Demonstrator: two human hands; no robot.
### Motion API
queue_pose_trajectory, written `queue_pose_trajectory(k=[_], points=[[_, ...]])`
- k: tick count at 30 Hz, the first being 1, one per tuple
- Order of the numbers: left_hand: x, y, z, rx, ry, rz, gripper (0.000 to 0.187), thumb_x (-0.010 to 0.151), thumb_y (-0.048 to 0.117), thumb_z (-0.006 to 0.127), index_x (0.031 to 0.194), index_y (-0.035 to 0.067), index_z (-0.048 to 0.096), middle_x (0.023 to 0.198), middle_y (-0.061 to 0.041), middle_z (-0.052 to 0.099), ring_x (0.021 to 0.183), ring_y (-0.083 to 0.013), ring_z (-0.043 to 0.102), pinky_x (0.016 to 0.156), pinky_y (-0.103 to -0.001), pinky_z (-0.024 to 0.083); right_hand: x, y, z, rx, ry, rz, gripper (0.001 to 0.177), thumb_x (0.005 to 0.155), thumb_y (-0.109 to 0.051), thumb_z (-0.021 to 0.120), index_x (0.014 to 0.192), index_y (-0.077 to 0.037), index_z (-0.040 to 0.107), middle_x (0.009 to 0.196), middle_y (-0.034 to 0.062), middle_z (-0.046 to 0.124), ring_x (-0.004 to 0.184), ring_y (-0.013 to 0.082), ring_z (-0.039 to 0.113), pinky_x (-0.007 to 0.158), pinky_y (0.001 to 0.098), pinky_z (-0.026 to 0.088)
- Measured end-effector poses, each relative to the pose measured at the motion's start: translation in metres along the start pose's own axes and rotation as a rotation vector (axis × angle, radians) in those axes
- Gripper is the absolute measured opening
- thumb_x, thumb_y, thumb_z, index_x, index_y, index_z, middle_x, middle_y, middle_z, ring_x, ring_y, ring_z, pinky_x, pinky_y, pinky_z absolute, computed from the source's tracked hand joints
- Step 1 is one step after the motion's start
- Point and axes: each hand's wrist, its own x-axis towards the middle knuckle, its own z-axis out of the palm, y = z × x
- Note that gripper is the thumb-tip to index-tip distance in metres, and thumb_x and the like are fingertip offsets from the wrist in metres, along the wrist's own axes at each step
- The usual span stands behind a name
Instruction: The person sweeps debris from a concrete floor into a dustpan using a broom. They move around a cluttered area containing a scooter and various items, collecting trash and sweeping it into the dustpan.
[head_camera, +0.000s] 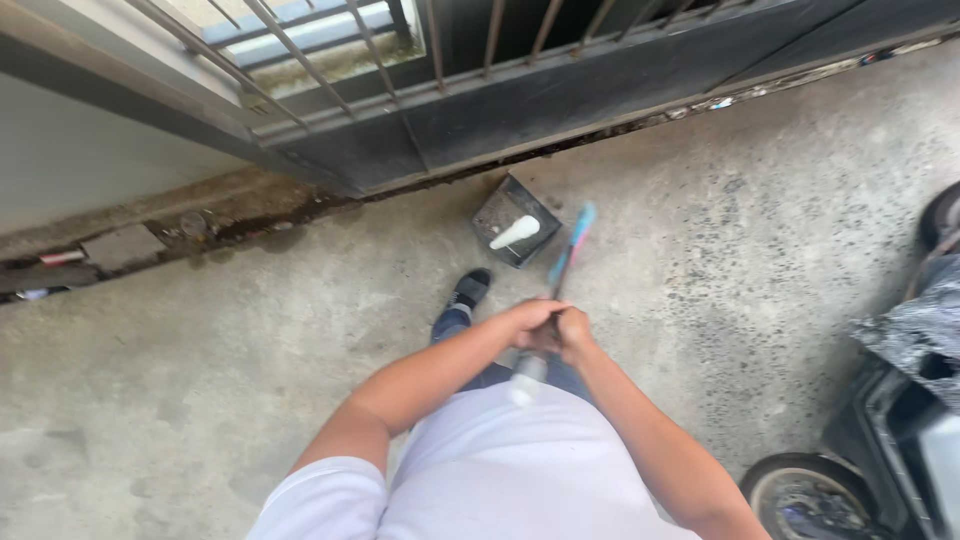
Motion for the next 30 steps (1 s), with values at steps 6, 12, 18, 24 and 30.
queue_pose_trajectory(k=[6, 12, 18, 24, 30], points=[[0.022, -0.014, -0.008, -0.167, 0.13, 0.113, 0.053, 0.097, 0.025, 0.058, 0.148, 0.032, 0.045, 0.12, -0.011, 0.065, 0.076, -0.0178, 0.064, 0.063, -0.032, 0.049, 0.019, -0.013, -0.05, -0.417, 0.135, -0.337, 0.033, 0.092, -0.017, 0.053, 0.113, 0.002, 0.071, 0.108, 0.0182, 0.076, 0.102, 0.028, 0.069, 0.093, 0.0393, 0.05], [-0.018, -0.05, 0.025, -0.619, -0.164, 0.442, 0.058, 0.089, 0.015, 0.047, 0.147, 0.023, 0.049, 0.124, -0.008, 0.067, 0.091, -0.0192, 0.073, 0.076, -0.034, 0.058, 0.016, -0.08, -0.075, -0.814, 0.054, -0.747, 0.046, 0.084, -0.019, 0.074, 0.126, -0.002, 0.066, 0.123, 0.0162, 0.07, 0.114, 0.027, 0.069, 0.098, 0.0355, 0.053], [0.057, -0.09, 0.031, 0.296, 0.499, 1.079, 0.023, 0.095, 0.013, 0.077, 0.112, 0.014, 0.061, 0.087, -0.007, 0.063, 0.073, -0.0171, 0.06, 0.067, -0.031, 0.048, 0.04, -0.109, -0.052, -0.849, -0.084, -0.57, 0.071, 0.082, -0.032, 0.08, 0.138, 0.004, 0.055, 0.119, 0.02, 0.072, 0.105, 0.0269, 0.07, 0.09, 0.0388, 0.055], [-0.061, -0.086, 0.066, 0.495, 0.609, 1.31, 0.011, 0.095, 0.018, 0.073, 0.096, 0.009, 0.066, 0.082, -0.007, 0.065, 0.073, -0.0163, 0.063, 0.068, -0.033, 0.051, 0.073, -0.141, 0.002, -0.966, 0.047, -0.489, 0.099, 0.076, -0.042, 0.084, 0.152, -0.001, 0.036, 0.114, 0.0166, 0.065, 0.096, 0.0272, 0.069, 0.079, 0.0399, 0.058], [-0.267, -0.113, 0.039, 0.525, 0.708, 1.031, 0.015, 0.095, 0.023, 0.075, 0.089, 0.01, 0.069, 0.076, -0.006, 0.069, 0.083, -0.0141, 0.067, 0.066, -0.033, 0.055, 0.107, -0.158, 0.076, -0.907, -0.138, -0.516, 0.095, 0.079, -0.037, 0.083, 0.155, -0.011, 0.034, 0.116, 0.0083, 0.06, 0.086, 0.0183, 0.067, 0.067, 0.0376, 0.056]])
